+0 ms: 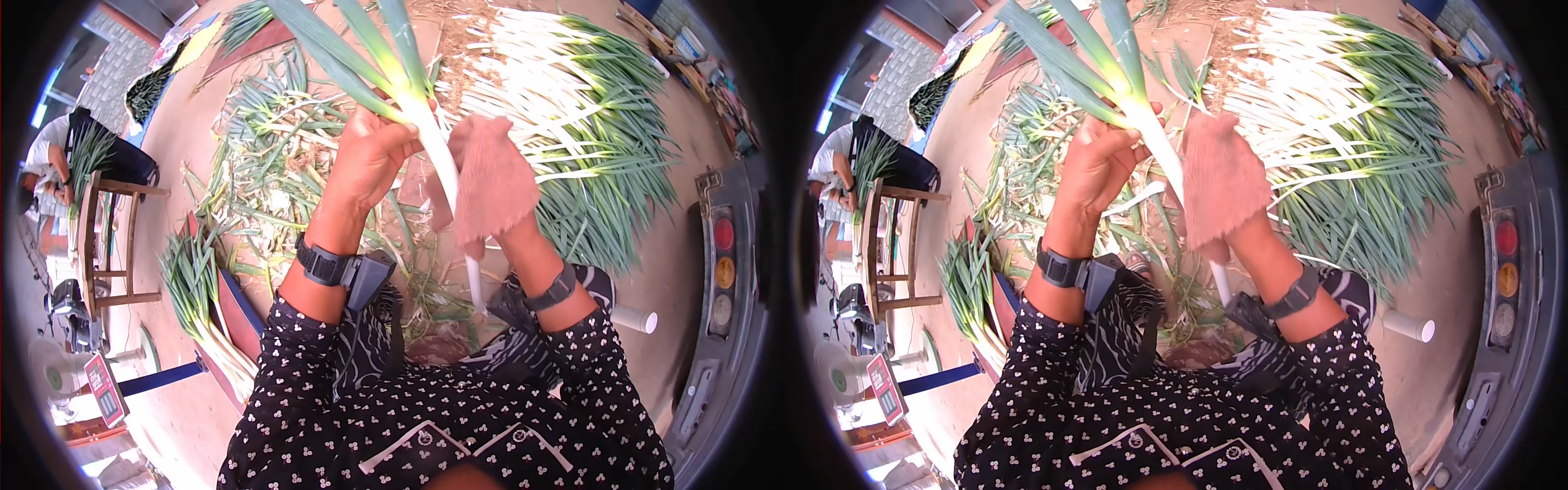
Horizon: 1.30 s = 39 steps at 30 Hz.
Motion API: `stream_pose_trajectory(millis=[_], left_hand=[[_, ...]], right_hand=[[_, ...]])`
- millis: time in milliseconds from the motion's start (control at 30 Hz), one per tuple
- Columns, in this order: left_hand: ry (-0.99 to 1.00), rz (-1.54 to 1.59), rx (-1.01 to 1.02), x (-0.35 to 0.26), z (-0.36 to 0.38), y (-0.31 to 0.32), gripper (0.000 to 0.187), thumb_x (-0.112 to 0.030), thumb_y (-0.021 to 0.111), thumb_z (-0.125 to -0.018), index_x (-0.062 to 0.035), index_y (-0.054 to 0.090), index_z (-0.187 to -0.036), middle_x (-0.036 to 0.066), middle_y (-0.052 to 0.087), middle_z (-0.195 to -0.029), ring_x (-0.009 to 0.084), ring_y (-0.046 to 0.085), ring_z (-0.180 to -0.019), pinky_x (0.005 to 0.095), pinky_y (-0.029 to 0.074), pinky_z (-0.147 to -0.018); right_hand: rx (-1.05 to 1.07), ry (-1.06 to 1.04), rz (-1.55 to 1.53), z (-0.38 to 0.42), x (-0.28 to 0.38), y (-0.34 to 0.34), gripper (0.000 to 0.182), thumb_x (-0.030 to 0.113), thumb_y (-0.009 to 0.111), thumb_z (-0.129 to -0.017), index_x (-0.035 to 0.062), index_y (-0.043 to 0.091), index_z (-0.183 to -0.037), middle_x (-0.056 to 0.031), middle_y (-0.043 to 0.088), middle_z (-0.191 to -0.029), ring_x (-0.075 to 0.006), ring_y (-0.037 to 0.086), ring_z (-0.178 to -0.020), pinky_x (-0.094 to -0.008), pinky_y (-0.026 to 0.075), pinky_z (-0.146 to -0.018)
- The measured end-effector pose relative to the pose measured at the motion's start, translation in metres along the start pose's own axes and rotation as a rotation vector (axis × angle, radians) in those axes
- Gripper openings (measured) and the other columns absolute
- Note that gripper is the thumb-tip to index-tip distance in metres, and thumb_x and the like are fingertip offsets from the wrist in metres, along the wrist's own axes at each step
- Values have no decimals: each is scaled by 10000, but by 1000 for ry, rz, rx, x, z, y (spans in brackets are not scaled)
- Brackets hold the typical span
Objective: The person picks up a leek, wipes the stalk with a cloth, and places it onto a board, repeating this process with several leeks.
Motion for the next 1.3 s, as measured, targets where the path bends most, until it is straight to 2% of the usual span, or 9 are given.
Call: stream_pose_trajectory(millis=[133, 233, 533, 633, 700, 933, 1100, 1233, 1300], left_hand=[[-26, -147, 87, 20, 1, 19, 514, 111, 510, -744, 46, 348, -1228, 139, 494, -1206, 225, 507, -1094, 347, 422, -907], [35, -189, 88, 27, 6, 31, 545, 123, 505, -741, 56, 330, -1252, 138, 488, -1214, 213, 501, -1107, 334, 416, -915], [-20, -49, 74, 17, 4, 16, 480, 70, 506, -756, 21, 363, -1212, 173, 536, -1129, 214, 560, -996, 320, 466, -826], [35, 27, 30, 5, -1, 10, 440, 19, 492, -782, 8, 368, -1205, 203, 548, -1095, 248, 573, -965, 348, 474, -819], [52, 68, 5, 2, -2, 6, 425, 11, 485, -792, 6, 370, -1201, 201, 549, -1093, 252, 573, -964, 349, 470, -829], [49, 209, 88, 5, -3, 6, 503, 37, 485, -734, 9, 343, -1215, 183, 500, -1095, 266, 517, -1021, 417, 461, -818], [193, 72, 158, 9, -6, 4, 540, 29, 488, -762, -46, 299, -1262, 142, 488, -1089, 236, 507, -1012, 406, 470, -787], [119, 70, 76, 18, -10, 3, 322, -45, 474, -858, -2, 426, -1174, 94, 553, -929, 183, 569, -820, 305, 491, -693], [141, 242, -103, 14, -4, 13, 297, 31, 466, -854, 18, 415, -1145, 126, 555, -958, 208, 582, -841, 312, 510, -736]], right_hand=[[-375, -305, 378, -11, 30, -18, 384, 129, 491, -763, 1, 455, -1122, -146, 568, -886, -324, 556, -856, -364, 471, -752], [-343, 54, -609, -11, 10, -8, 340, 117, 475, -781, -9, 482, -1097, -151, 587, -857, -317, 578, -837, -345, 477, -759], [-41, -189, 202, -2, 21, -17, 398, 159, 593, -713, -70, 490, -1022, -217, 583, -910, -339, 594, -816, -364, 500, -685], [306, -102, -209, 0, 10, -20, 288, 143, 559, -747, -69, 533, -940, -202, 593, -884, -317, 599, -774, -335, 503, -690], [313, 122, -1370, -9, -29, -12, 226, 182, 571, -750, 10, 595, -894, -174, 593, -852, -312, 598, -758, -324, 506, -708], [-46, -379, 245, 5, 51, -57, 138, 164, 607, -726, 83, 630, -837, -22, 645, -863, -151, 605, -771, -246, 493, -678], [150, -144, -411, -2, -2, -10, 293, 280, 654, -674, 63, 625, -868, -116, 608, -776, -190, 603, -744, -269, 493, -657], [109, -30, 474, -1, 29, -19, 377, 193, 743, -488, 168, 646, -852, -26, 601, -710, -200, 601, -749, -352, 464, -652], [381, -180, 921, -1, 44, 5, 263, 185, 634, -641, 40, 630, -860, -96, 608, -748, -182, 579, -637, -318, 450, -524]])
Point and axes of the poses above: each hand's wrist, its own z-axis away from the middle knuckle, its own y-axis out of the palm, x = y × z, the point moved 6 cm from there along -z, towards the middle knuckle
